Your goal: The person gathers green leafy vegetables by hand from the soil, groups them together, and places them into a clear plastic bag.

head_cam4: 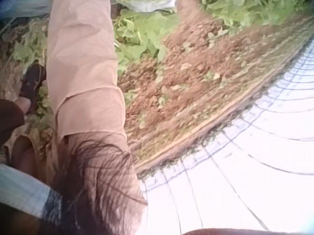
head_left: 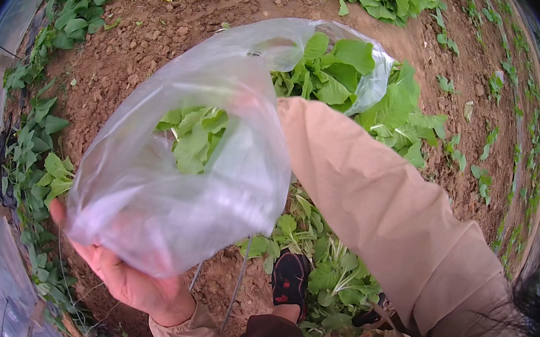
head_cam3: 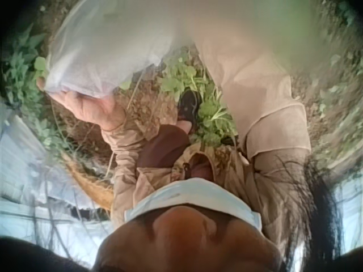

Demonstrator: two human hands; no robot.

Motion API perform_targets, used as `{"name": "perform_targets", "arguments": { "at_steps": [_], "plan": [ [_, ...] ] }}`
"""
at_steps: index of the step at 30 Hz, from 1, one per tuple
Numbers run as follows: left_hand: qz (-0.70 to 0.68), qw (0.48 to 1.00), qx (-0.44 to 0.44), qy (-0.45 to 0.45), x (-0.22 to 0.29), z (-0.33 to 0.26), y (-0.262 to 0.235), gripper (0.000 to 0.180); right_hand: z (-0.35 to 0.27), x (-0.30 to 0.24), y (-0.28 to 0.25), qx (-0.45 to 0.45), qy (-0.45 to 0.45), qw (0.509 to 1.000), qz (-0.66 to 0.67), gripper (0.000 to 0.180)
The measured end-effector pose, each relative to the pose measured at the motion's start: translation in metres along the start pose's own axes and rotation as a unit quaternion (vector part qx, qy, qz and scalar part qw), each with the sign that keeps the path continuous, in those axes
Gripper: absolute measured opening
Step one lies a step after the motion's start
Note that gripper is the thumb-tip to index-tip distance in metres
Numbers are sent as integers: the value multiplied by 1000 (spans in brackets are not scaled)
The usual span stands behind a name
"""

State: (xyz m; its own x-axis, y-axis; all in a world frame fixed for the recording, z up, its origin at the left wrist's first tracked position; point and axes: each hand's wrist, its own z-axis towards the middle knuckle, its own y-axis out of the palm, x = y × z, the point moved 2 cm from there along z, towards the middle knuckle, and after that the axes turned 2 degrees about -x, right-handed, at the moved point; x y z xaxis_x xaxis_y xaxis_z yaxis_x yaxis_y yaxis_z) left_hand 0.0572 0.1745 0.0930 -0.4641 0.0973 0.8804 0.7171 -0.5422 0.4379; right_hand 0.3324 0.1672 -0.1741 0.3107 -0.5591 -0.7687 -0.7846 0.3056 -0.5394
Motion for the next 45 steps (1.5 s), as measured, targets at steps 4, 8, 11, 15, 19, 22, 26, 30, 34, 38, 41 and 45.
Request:
{"name": "perform_targets", "arguments": {
  "at_steps": [4,8,11,15,19,22,26,30,34,38,41,45],
  "plan": [
    [10,998,66,1,1,8,11,60,4,-9,-60,30,-136,989,-50,70],
    [172,979,96,45,-1,2,13,45,-51,-55,-105,19,-190,980,-61,49],
    [192,971,27,141,16,-6,-8,30,-195,-52,-143,27,-203,966,157,26],
    [227,921,-116,294,40,-22,17,37,-334,19,-149,191,2,981,41,19],
    [199,950,-157,183,14,-65,35,26,-429,55,-67,162,115,975,97,21],
    [251,887,-328,-207,-65,-105,62,18,-481,62,-13,144,82,967,-192,31],
    [385,704,-532,-270,-146,-175,28,21,-540,52,58,80,86,951,-285,39],
    [405,719,-535,-182,-173,-231,31,28,-592,46,96,65,88,969,-223,37],
    [448,681,-578,-47,-191,-242,48,39,-609,37,104,68,62,971,-219,39],
    [451,614,-646,39,-201,-243,43,52,-620,38,118,8,84,972,-218,61],
    [446,565,-694,-40,-201,-232,40,63,-616,56,118,53,107,960,-254,66],
    [432,580,-685,89,-209,-231,26,48,-598,85,96,83,119,969,-200,44]
  ]
}}
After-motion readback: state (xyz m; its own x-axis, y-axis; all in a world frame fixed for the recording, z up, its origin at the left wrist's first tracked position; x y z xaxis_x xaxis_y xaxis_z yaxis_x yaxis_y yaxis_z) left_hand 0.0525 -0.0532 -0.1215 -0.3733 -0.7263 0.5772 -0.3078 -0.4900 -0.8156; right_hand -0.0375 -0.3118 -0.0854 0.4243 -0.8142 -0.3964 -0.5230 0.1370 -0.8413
